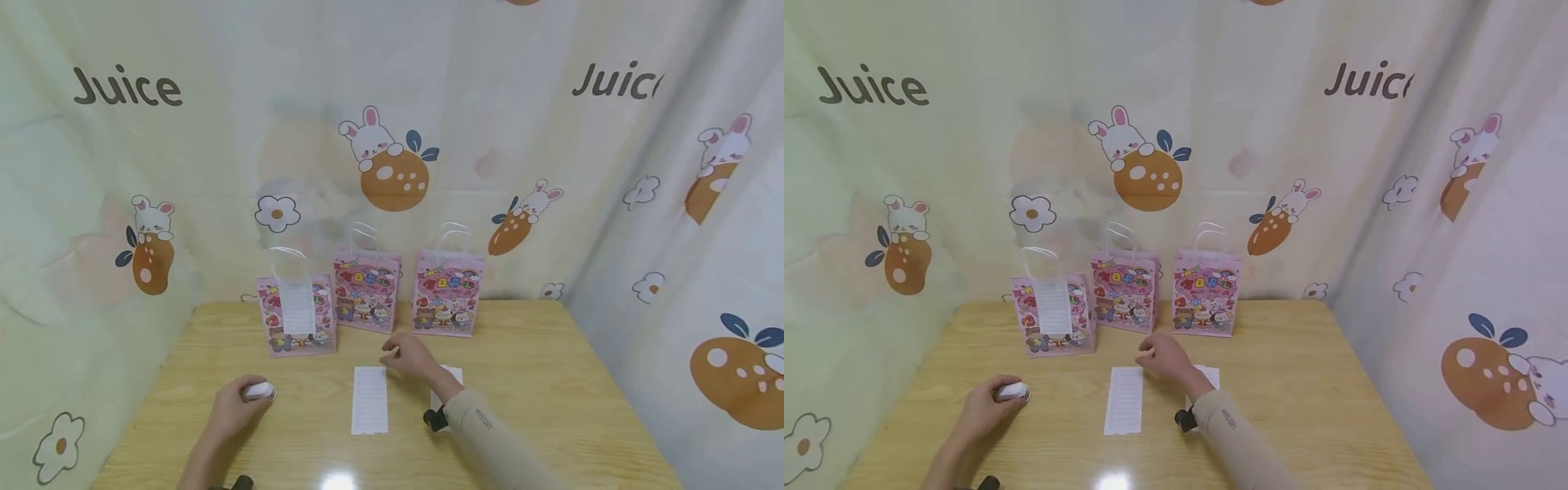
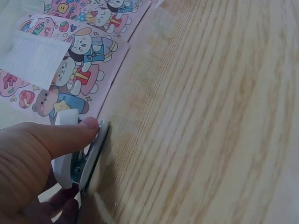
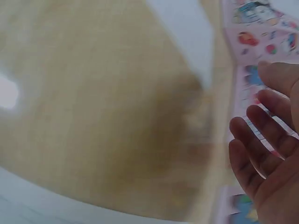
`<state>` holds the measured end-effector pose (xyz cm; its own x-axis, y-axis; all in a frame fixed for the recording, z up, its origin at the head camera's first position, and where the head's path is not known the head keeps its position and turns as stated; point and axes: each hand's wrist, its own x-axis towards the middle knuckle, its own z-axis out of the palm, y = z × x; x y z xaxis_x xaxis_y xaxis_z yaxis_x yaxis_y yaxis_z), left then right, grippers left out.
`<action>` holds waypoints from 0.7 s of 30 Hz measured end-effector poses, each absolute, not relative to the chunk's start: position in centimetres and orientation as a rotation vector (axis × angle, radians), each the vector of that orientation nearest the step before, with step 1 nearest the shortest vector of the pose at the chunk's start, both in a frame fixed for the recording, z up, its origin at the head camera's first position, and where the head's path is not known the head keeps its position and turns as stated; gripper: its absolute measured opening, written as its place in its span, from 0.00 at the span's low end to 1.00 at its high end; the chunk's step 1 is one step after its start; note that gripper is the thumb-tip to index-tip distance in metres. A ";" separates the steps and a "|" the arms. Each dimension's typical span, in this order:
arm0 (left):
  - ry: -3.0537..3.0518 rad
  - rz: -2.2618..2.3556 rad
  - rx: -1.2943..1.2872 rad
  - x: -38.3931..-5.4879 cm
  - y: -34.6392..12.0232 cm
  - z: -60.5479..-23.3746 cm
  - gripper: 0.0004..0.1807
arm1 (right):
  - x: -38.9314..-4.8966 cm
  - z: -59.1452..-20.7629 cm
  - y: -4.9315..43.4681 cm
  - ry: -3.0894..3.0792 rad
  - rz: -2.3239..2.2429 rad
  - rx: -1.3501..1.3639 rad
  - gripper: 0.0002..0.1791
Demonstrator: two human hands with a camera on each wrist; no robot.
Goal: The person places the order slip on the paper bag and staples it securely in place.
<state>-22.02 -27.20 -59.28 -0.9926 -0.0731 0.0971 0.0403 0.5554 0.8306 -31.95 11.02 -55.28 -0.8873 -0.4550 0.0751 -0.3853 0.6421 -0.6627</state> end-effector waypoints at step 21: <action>-2.663 -1.465 0.009 -22.0 -27.9 -59.3 0.28 | -30.4 -59.2 10.7 2.958 -1.027 -0.567 0.11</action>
